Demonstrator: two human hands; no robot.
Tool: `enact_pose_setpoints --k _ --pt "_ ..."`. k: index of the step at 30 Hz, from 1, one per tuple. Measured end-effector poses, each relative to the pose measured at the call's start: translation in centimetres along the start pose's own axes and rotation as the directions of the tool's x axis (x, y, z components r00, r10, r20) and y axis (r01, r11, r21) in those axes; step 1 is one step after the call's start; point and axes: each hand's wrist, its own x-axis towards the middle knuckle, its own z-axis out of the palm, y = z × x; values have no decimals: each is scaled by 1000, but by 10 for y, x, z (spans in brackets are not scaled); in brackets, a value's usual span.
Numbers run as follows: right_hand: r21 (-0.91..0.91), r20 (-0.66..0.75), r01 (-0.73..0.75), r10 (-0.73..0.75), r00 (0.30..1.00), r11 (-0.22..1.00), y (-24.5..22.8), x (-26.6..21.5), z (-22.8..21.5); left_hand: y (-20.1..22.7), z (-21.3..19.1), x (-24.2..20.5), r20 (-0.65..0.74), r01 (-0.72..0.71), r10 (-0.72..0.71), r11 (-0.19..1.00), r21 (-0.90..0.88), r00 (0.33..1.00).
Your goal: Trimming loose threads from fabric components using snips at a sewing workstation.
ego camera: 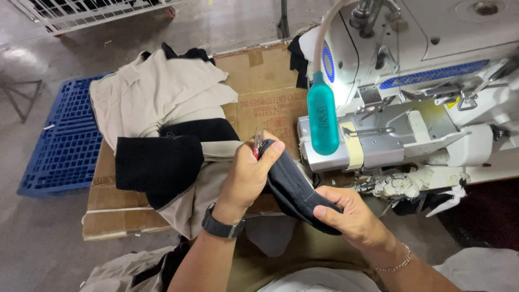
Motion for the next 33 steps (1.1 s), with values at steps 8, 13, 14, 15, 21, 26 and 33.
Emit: enact_pose_setpoints --k 8,13,14,15,21,26,33 --pt "125 -201 187 -159 967 974 1 32 -2 23 8 27 -88 49 -49 999 3 995" --pt "127 -246 229 -193 950 965 -21 45 9 13 15 30 -235 -44 75 990 132 969" --pt "128 -247 230 -193 950 965 -21 47 7 18 14 26 -234 -44 75 990 134 969" --pt "73 -245 257 -232 941 964 -20 50 6 22 13 22 -288 -14 63 985 171 956" --pt "-118 -233 279 -300 925 953 -23 53 0 41 4 -20 -195 -145 262 872 467 945" --pt "-91 -260 248 -263 929 965 -8 53 -1 43 10 -35 -29 -274 379 717 641 925" --pt "-152 -239 227 -258 936 962 -17 44 4 37 15 -42 -41 -345 538 597 724 842"
